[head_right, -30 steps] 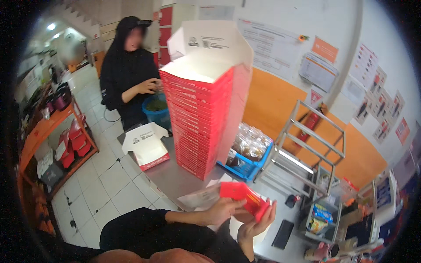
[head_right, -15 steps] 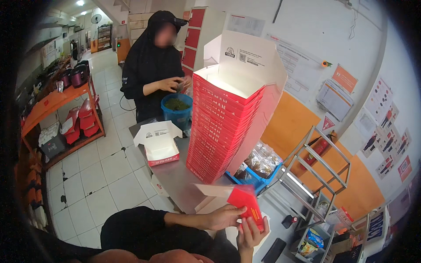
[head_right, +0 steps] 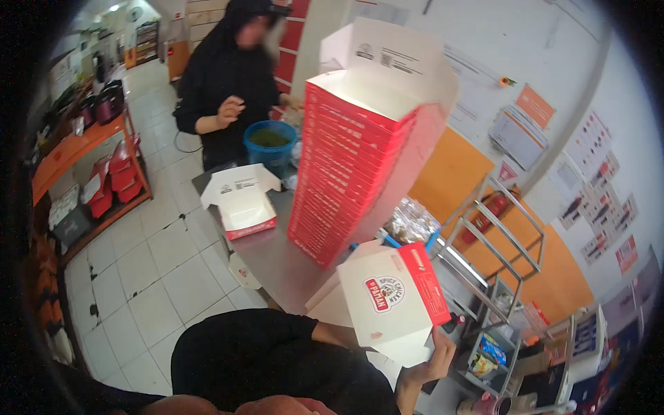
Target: The person folds and assembles red and white cardboard takeout boxes by hand at a restaurant counter.
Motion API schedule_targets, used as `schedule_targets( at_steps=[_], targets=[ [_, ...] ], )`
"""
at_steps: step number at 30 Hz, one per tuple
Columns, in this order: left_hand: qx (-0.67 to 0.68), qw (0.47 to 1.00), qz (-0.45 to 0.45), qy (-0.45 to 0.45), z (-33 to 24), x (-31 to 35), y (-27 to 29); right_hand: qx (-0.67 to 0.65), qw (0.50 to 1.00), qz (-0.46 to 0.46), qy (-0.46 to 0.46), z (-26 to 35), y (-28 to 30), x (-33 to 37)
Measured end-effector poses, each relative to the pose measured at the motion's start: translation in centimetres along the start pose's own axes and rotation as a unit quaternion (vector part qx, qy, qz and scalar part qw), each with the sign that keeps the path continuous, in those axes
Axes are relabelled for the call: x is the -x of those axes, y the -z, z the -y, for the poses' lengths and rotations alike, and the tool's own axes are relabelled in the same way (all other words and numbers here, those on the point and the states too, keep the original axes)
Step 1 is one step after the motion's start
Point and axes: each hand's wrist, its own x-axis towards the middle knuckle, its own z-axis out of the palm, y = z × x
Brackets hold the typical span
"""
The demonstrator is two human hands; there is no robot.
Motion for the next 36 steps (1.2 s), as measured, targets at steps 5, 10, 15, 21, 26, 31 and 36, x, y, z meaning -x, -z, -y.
schedule_targets(
  at_steps=[5,10,15,21,26,31,36],
  targets=[
    [-0.008,1.000,-0.015,0.020,1.7,0.1,1.6,0.000,0.996,0.074,-0.057,1.3,4.1,-3.2],
    [-0.021,0.999,-0.020,0.021,2.1,0.1,1.9,0.121,0.982,0.055,0.132,-1.5,2.6,-3.0],
    [-0.011,1.000,-0.011,0.013,3.1,-0.3,1.0,0.029,0.991,0.101,-0.084,-2.1,2.1,-0.5],
    [-0.033,0.998,-0.057,0.005,2.8,0.7,1.1,-0.016,0.986,0.152,-0.067,-2.8,-1.0,1.0],
    [-0.071,0.993,-0.091,-0.037,2.4,1.5,2.6,-0.269,0.903,0.142,-0.302,-6.7,-4.6,2.8],
    [-0.286,0.930,-0.201,-0.117,-4.4,3.4,9.6,-0.254,0.820,0.102,-0.504,-8.9,-5.6,-0.6],
    [-0.515,0.845,-0.144,-0.004,-5.1,7.3,10.9,-0.329,0.770,0.200,-0.509,-9.5,-5.8,-0.4]
  ],
)
